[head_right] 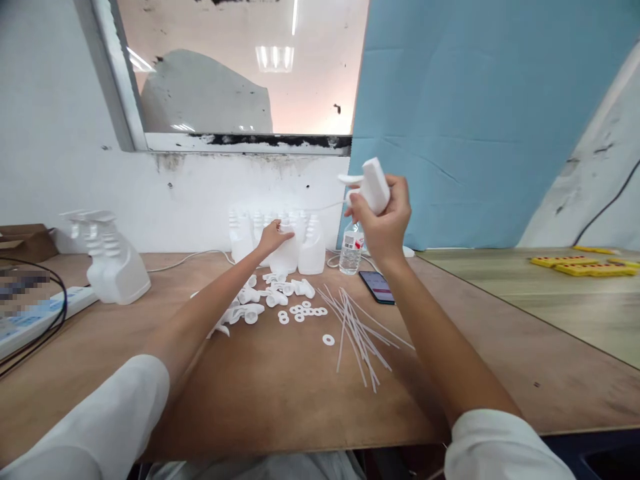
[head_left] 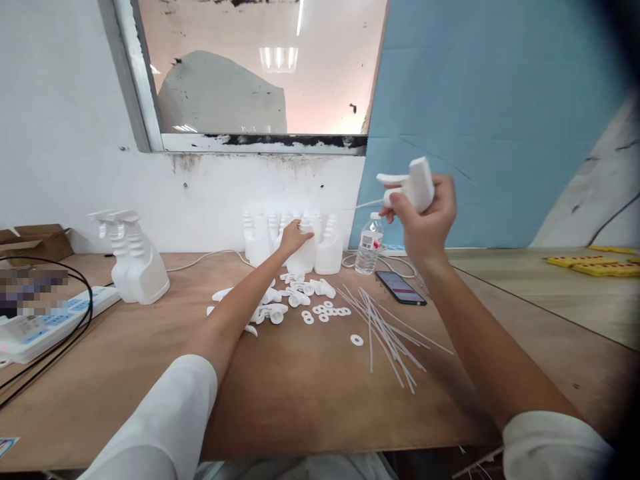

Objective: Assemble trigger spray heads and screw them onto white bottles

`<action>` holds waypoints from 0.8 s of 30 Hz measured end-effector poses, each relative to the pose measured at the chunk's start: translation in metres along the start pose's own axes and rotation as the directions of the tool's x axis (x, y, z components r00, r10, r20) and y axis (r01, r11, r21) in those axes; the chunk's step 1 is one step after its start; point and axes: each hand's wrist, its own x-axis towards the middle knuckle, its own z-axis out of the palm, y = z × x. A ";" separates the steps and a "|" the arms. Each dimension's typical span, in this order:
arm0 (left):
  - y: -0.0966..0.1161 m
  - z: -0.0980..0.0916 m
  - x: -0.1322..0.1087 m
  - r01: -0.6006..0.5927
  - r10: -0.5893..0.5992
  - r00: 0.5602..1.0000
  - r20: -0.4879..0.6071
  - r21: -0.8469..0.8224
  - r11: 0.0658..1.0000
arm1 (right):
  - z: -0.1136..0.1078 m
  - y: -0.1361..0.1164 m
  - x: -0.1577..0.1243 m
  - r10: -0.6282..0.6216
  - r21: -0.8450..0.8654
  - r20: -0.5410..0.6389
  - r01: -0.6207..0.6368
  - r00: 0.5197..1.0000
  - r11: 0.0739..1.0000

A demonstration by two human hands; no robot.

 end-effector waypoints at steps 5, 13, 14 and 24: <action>0.020 -0.039 -0.028 -0.217 0.228 0.965 -0.126 0.099 0.971 | -0.002 -0.030 0.026 -0.029 0.207 -0.049 0.038 0.998 0.978; 0.033 -0.114 -0.055 -0.327 0.428 0.900 -0.081 0.525 0.786 | -0.008 -0.050 0.028 -0.189 0.293 -0.065 0.199 0.980 0.935; 0.033 -0.117 -0.057 -0.327 0.433 0.899 -0.069 0.553 0.767 | -0.007 -0.048 0.027 -0.188 0.293 -0.061 0.197 0.980 0.936; 0.048 -0.119 -0.068 -0.398 0.488 0.872 0.037 0.635 0.662 | 0.010 -0.039 0.015 -0.101 0.257 0.015 0.094 0.995 0.962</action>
